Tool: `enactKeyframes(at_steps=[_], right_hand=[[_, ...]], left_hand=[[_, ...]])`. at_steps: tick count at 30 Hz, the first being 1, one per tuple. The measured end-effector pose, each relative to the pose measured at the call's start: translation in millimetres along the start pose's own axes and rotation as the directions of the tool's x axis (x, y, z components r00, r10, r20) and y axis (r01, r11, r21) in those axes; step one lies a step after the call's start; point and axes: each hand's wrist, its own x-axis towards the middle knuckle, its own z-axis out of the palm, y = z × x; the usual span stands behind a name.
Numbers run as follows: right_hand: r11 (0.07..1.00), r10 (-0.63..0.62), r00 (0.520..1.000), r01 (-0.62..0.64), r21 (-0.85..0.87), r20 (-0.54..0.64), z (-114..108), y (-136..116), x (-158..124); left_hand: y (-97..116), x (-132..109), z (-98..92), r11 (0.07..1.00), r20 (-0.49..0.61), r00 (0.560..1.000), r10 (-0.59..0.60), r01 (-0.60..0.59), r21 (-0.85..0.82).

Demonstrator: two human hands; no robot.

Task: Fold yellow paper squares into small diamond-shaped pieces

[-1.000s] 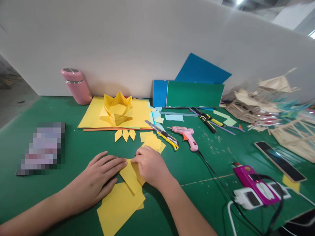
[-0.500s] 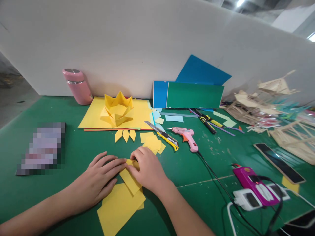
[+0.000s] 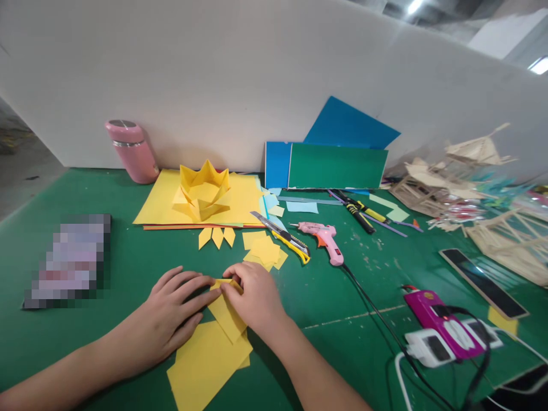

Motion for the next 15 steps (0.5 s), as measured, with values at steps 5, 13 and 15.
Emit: enactKeyframes(at_steps=[5, 13, 15], right_hand=[[0.999, -0.027, 1.000, 0.027, -0.019, -0.014, 1.8, -1.5, -1.8], [0.992, -0.124, 0.987, 0.125, -0.002, 0.101, -6.3, -5.2, -3.8], [0.987, -0.157, 0.981, 0.159, -0.011, 0.114, -8.4, -4.6, -3.3]], left_hand=[[1.1, 0.1, 1.0, 1.000, -0.006, 1.000, -0.014, 0.014, -0.003], [1.7, 0.8, 0.1, 0.997, -0.016, 0.998, -0.055, 0.054, -0.052], [1.5, 0.2, 1.1, 0.995, -0.036, 0.997, -0.070, 0.067, -0.076]])
